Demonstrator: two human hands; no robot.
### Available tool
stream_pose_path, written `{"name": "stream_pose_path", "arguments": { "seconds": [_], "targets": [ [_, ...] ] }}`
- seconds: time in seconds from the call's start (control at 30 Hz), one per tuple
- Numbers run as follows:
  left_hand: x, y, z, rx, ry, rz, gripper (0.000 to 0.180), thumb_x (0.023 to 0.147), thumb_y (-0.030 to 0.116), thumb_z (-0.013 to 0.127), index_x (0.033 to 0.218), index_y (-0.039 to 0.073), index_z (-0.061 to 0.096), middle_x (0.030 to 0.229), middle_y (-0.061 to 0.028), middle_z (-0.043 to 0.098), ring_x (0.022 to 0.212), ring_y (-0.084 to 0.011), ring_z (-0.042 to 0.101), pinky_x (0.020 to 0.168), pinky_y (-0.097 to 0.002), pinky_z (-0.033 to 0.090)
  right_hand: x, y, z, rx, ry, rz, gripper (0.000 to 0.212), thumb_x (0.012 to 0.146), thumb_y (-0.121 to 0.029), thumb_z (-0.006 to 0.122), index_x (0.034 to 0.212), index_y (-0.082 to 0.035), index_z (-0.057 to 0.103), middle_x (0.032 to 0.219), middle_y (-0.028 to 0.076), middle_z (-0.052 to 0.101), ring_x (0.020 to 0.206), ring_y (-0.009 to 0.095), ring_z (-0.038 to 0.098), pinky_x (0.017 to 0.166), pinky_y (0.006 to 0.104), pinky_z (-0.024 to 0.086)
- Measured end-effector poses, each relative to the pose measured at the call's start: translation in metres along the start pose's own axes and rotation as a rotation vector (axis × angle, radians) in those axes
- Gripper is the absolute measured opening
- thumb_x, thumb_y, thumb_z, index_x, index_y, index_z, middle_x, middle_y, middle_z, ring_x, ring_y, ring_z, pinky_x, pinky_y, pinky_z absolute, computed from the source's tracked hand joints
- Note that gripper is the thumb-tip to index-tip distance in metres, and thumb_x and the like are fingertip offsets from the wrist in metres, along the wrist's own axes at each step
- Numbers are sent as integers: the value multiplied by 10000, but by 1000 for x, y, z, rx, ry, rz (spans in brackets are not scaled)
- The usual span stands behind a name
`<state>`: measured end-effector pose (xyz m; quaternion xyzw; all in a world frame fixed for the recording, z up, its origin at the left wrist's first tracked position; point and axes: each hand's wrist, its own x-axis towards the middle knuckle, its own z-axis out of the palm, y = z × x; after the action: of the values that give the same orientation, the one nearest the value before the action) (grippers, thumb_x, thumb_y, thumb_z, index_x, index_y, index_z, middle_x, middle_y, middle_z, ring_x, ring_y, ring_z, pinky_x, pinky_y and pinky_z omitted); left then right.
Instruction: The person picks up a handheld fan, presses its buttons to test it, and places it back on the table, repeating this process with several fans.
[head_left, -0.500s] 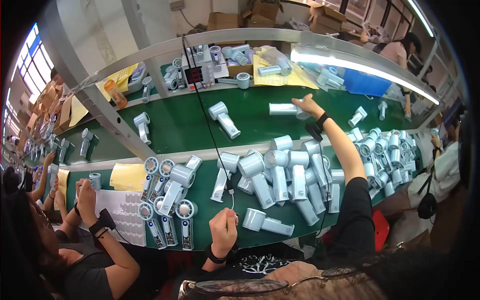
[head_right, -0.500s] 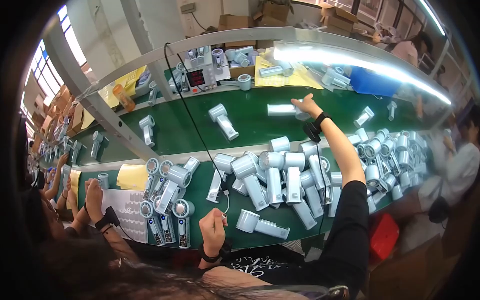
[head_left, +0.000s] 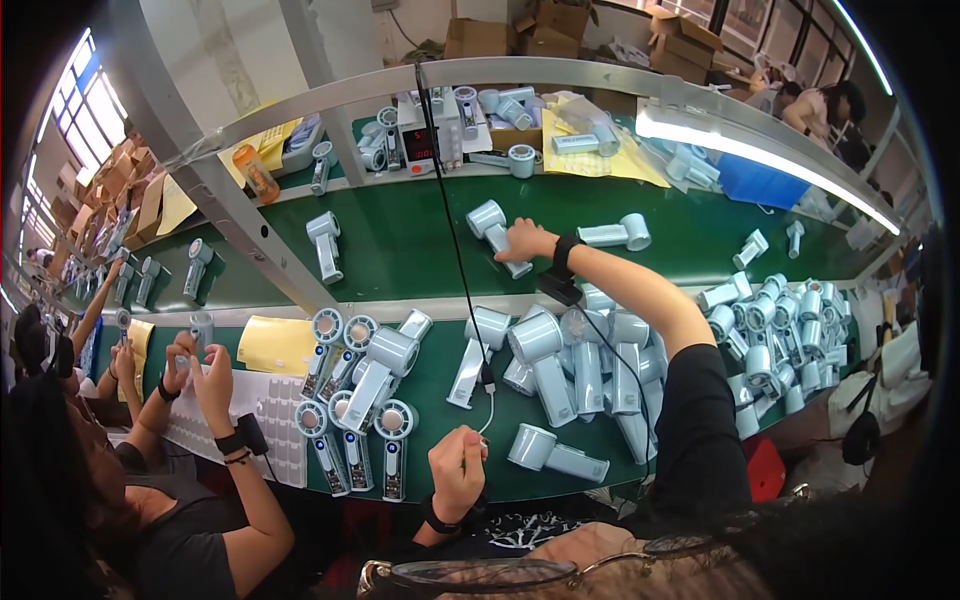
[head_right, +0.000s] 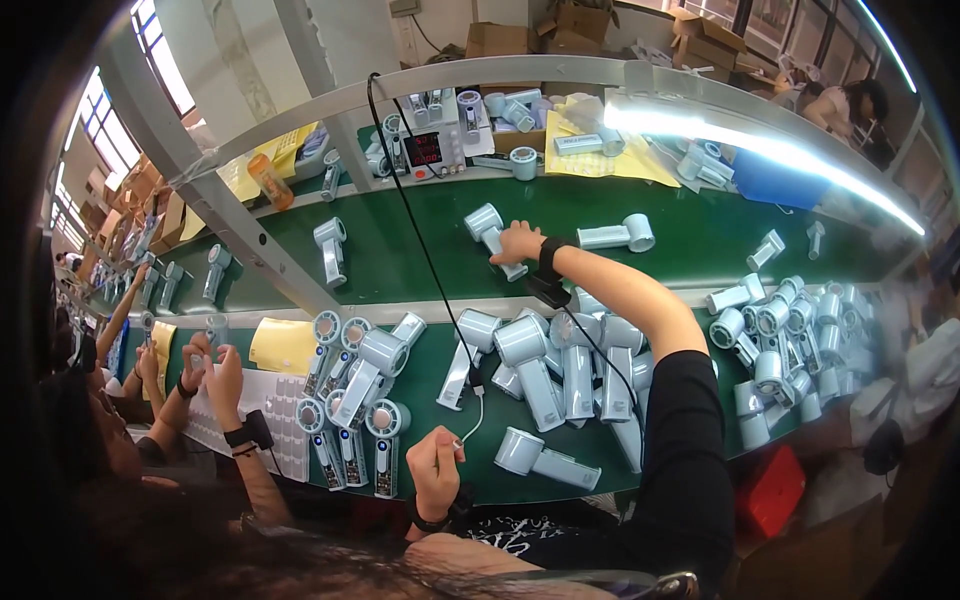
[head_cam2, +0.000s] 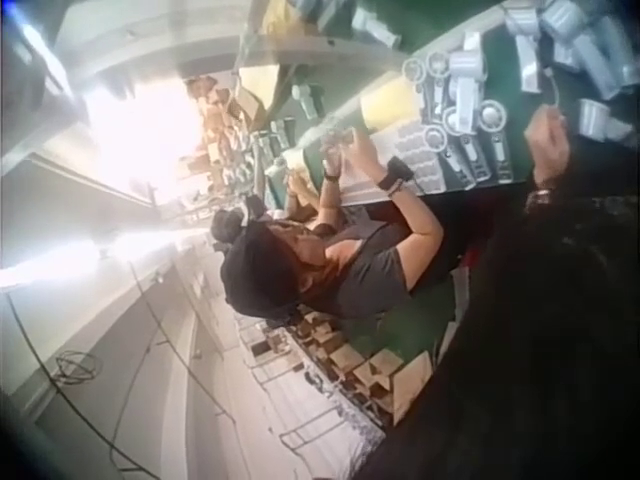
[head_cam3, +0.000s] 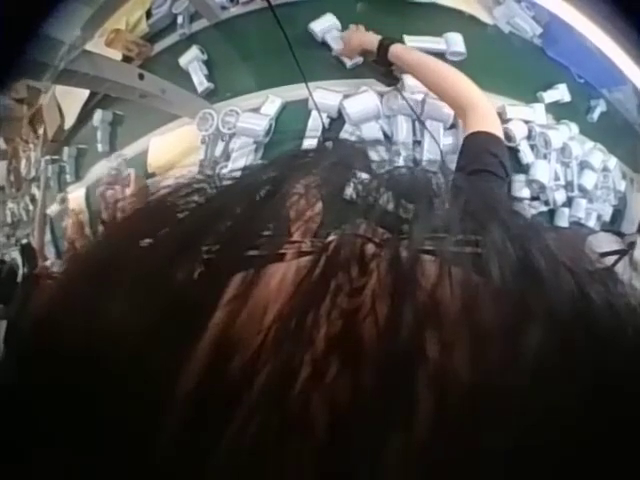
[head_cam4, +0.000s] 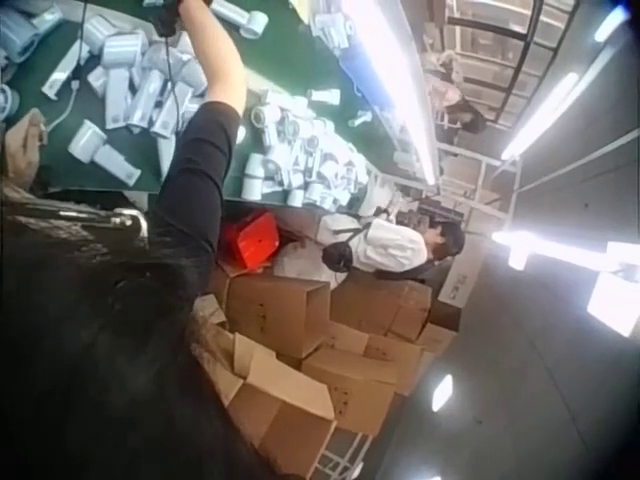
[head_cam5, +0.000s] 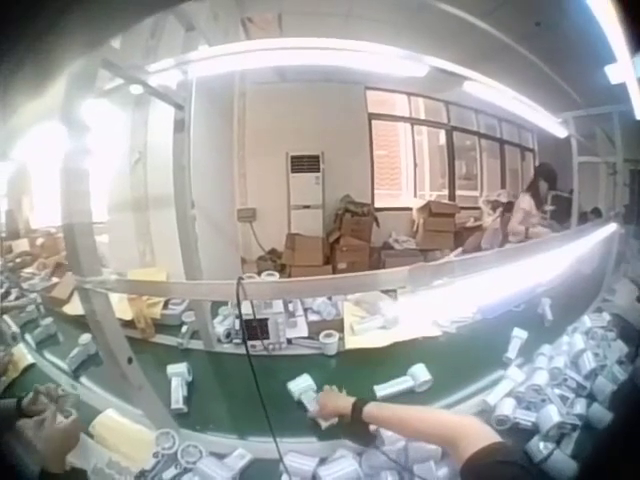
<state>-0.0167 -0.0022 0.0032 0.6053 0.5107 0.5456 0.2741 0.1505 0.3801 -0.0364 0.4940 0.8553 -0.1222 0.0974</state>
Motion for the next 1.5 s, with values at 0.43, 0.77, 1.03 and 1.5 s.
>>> {"name": "stream_pose_path", "arguments": {
  "seconds": [0.43,0.77,1.03,1.5],
  "targets": [
    [-14,7,7,-101,-37,-24,320,973,96,396,694,-27,495,598,-75,502,497,-137,482,465,-266,355,-186,-28,-74,363,599,-204,471,739,-155,673,1100,20,427,744,185,609,715,315,638,630,391,491],
    [-23,29,42,-166,-290,-31,190,961,80,437,808,-12,501,665,-60,508,537,-119,495,499,-253,381,-364,-75,24,1501,409,16,463,869,-135,618,1217,-11,338,881,56,541,680,117,563,602,250,476],
    [-26,51,66,-163,-412,45,81,910,58,544,880,-16,533,720,-135,552,606,-289,554,551,-344,423,-365,-94,67,1765,758,-272,615,881,-258,574,1352,-22,258,885,92,502,645,166,553,594,302,477],
    [-22,55,91,-209,-407,129,65,890,48,564,891,-14,547,755,-144,573,614,-298,562,549,-364,423,-348,-118,63,2281,705,-495,555,859,-362,577,1296,-92,366,808,59,442,601,147,481,524,300,390]
  ]
}}
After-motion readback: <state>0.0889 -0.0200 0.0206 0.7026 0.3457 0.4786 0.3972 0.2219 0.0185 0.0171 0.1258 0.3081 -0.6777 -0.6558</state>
